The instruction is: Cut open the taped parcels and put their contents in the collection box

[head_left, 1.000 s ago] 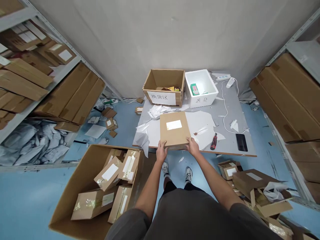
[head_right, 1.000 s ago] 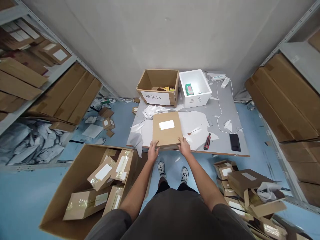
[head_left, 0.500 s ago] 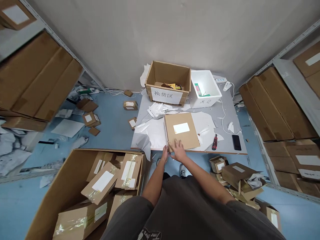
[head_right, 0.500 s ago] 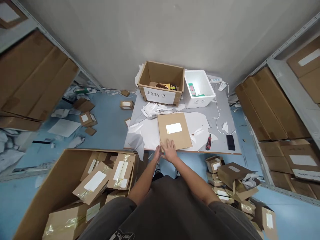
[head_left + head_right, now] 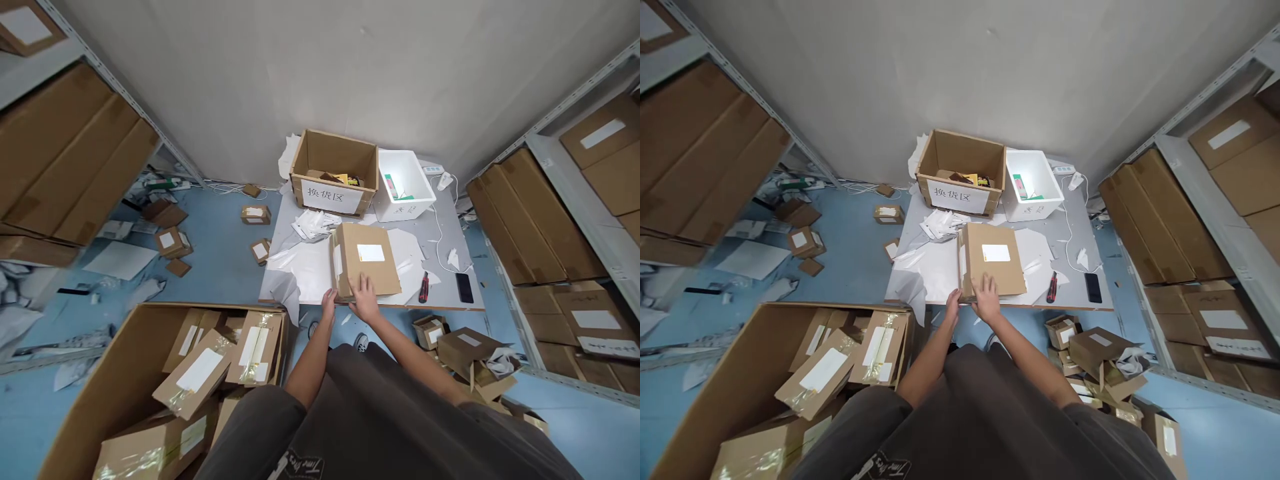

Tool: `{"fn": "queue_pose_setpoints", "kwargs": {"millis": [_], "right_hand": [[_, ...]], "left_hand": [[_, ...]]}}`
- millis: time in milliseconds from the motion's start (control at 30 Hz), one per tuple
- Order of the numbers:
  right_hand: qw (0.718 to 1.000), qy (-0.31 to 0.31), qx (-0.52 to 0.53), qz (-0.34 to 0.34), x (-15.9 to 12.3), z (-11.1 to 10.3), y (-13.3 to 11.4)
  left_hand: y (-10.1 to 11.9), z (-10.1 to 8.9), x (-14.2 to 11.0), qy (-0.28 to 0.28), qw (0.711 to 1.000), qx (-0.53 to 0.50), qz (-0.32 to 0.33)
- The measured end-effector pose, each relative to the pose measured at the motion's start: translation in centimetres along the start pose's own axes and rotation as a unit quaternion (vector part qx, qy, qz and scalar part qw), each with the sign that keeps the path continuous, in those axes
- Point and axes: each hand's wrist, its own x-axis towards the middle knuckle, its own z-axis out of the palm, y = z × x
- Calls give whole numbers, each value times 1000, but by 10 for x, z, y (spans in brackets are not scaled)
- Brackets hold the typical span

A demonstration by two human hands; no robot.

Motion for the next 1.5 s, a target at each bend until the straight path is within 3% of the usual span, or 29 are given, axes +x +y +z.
{"fn": "queue_pose_setpoints", "kwargs": {"millis": [133,233,333,433,533,667,767,867,1100,1233,1500], "right_hand": [[995,76,66,11,-3,-20,30],[980,139,142,16,-3,-40,51],[960,189,205,-5,-2,-60,71],[949,194,247,-22,-4,-68,88],[951,181,250,-15,-10,-56,101],[964,141,224,7,-23,-24,108],[972,100,212,28,-28,-9,107],[977,92,189,26,-24,-8,105],[986,71,148,35,-10,-21,104],[985,95,145,18,-11,-35,106],[987,127,97,-8,-1,-112,97]], "left_hand": [[35,-10,5,64,998,0,-27],[76,-18,0,111,989,72,66],[114,-26,-12,106,964,176,168],[134,-29,-25,97,933,272,213],[131,-19,-30,69,919,325,211],[105,3,-31,-2,928,335,161],[85,11,-33,-8,939,311,150],[76,10,-32,-8,946,293,141],[81,12,-25,-15,946,293,139],[95,11,-23,-5,939,309,151],[167,-28,-19,34,921,316,225]]}}
